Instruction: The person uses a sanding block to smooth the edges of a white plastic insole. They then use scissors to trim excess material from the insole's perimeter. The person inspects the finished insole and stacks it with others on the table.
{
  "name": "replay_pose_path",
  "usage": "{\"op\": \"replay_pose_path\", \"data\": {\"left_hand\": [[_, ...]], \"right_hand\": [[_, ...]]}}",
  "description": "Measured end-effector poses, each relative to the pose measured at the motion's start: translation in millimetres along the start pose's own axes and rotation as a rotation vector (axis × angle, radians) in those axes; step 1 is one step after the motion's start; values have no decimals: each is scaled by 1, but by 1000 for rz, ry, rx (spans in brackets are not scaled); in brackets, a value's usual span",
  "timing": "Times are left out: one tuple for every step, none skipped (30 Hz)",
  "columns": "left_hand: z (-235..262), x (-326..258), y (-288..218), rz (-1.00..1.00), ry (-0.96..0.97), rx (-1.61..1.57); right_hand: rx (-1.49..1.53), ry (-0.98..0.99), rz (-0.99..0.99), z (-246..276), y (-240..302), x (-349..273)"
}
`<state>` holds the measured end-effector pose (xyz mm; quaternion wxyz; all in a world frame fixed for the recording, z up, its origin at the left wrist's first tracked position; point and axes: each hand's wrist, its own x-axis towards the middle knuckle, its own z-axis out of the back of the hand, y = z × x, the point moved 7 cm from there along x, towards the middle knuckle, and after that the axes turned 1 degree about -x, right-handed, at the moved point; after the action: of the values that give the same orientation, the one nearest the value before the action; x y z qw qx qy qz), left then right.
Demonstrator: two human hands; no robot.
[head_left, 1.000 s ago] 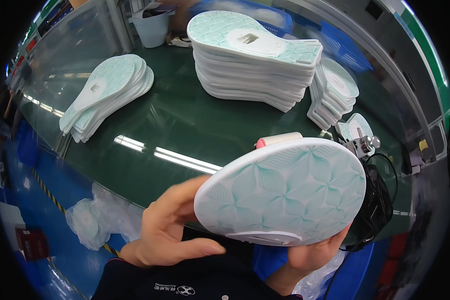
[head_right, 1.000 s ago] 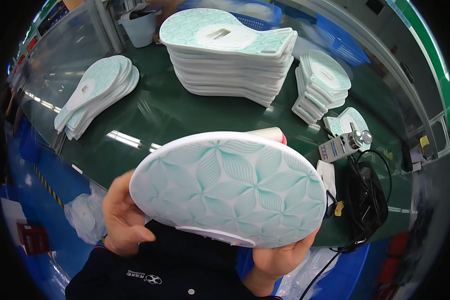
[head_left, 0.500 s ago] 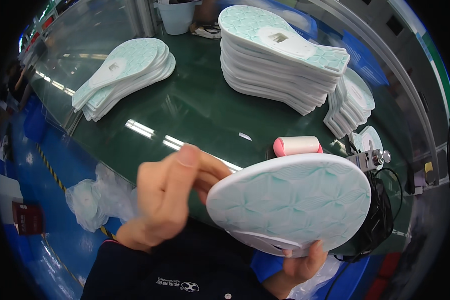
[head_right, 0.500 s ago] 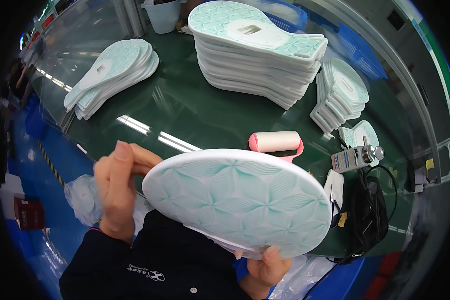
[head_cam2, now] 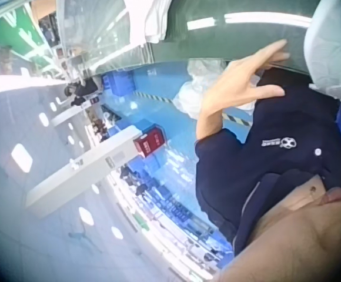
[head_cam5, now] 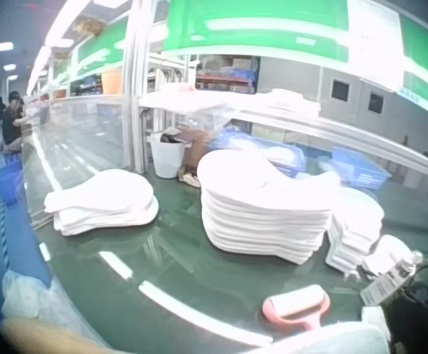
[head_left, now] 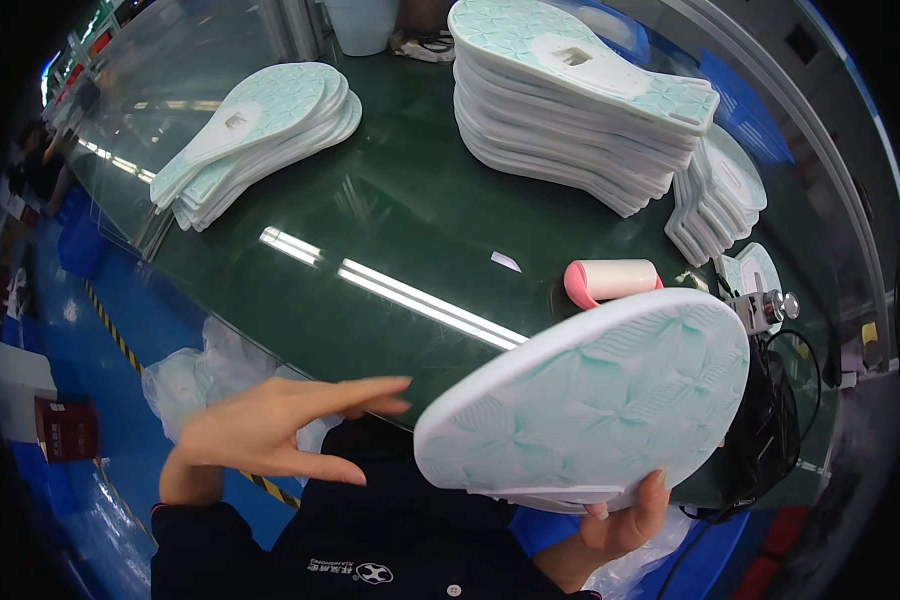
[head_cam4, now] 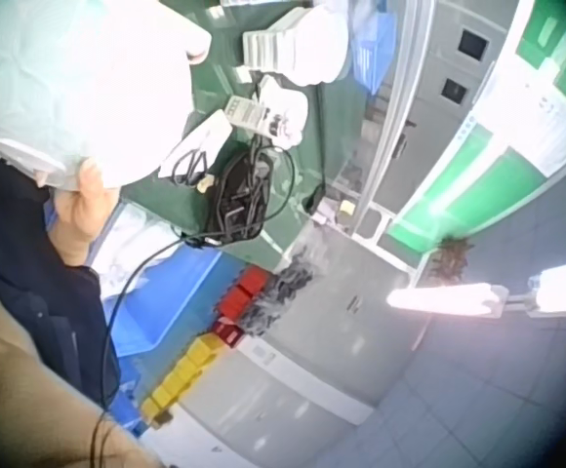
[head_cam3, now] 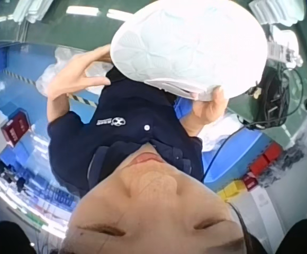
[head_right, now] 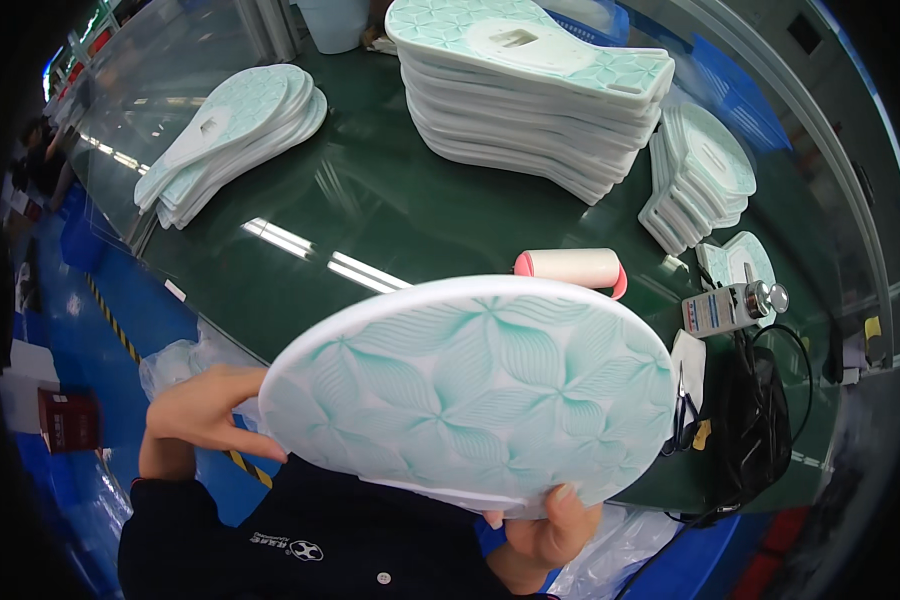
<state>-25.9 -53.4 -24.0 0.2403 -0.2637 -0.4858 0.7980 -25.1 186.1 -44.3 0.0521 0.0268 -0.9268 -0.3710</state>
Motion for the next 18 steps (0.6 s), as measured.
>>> {"op": "replay_pose_path", "data": {"left_hand": [[4, 9, -15, -163, -132, -218], [7, 11, -27, -323, -269, -440], [6, 14, -29, -359, -395, -559], [0, 17, -26, -408, -509, -692], [1, 16, -20, -447, -623, -830], [4, 27, -10, -298, -664, -686], [7, 35, -7, -276, -694, -773], [8, 42, -2, -250, -725, -862], [9, 46, -6, -263, -738, -875], [9, 46, -5, -271, -767, -880], [9, 45, -4, -279, -799, -888], [7, 47, -5, -278, -785, -883], [6, 48, -7, -275, -774, -875], [4, 49, -9, -274, -760, -867], [3, 51, -12, -271, -742, -875], [3, 50, -10, -265, -737, -884], [3, 48, -9, -259, -733, -891], [3, 47, -6, -261, -739, -905]], "right_hand": [[18, 0, 5, 0, 1, 1], [20, 60, -13, -4, -2, 3], [22, 117, -32, -7, -9, 7], [4, 168, -39, -12, -14, 8], [-132, 70, -59, -9, -21, 10], [-273, -56, -58, 0, -21, 13], [-390, -160, -74, 7, -20, 17], [-528, -172, -16, 12, -10, 25], [-665, -189, 44, 20, 5, 34], [-793, -193, 93, 31, 15, 45], [-1003, -338, 109, 50, 27, 53], [-1213, -486, 121, 71, 41, 59], [-1511, -548, 155, 83, 54, 65], [-1812, -609, 189, 97, 66, 68], [-1885, -616, 268, 112, 73, 70], [-1900, -598, 241, 120, 73, 74], [-1915, -580, 216, 126, 73, 78], [-1933, -555, 186, 129, 69, 83]]}}
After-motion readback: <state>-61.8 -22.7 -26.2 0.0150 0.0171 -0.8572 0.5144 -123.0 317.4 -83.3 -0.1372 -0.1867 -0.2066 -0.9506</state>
